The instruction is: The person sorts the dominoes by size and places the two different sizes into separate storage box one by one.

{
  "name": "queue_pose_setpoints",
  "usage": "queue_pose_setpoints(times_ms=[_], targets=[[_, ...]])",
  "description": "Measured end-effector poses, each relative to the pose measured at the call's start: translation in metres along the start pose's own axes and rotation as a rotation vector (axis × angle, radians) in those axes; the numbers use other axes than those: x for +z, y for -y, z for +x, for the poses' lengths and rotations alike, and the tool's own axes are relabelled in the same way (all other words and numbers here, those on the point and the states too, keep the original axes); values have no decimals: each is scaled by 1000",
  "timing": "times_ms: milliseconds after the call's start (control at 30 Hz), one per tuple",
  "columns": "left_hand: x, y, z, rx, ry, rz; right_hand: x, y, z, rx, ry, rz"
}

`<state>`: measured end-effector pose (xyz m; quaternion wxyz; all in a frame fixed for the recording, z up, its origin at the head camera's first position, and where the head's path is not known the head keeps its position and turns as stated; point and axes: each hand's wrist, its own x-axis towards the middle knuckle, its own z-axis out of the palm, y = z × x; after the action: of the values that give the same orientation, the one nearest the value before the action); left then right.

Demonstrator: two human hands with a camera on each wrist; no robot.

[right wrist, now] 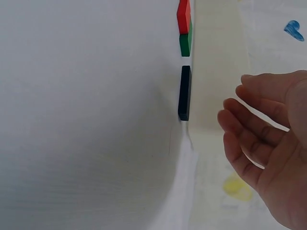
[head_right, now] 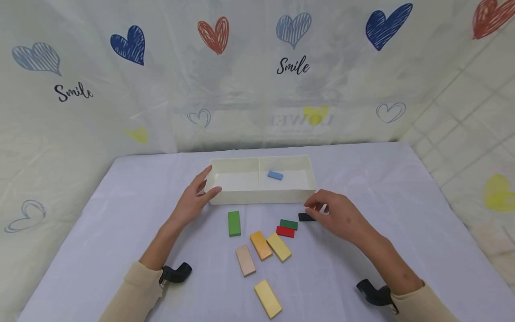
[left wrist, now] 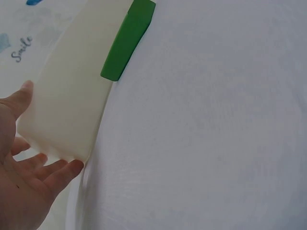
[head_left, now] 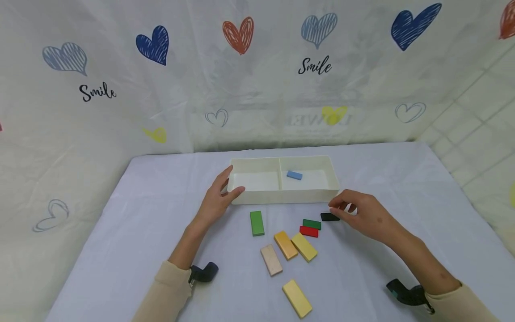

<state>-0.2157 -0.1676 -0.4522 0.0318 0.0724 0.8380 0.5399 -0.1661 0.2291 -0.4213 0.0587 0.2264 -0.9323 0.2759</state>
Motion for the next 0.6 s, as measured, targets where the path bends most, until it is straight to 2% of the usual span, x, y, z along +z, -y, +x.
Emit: queue_pose_setpoints(times_ms=[400, 600], targets=[[1, 1, 0, 10, 2, -12, 3, -5, -5, 36, 45, -5], [1, 1, 0, 19, 0, -16, 5, -8, -6, 12, 41, 22]])
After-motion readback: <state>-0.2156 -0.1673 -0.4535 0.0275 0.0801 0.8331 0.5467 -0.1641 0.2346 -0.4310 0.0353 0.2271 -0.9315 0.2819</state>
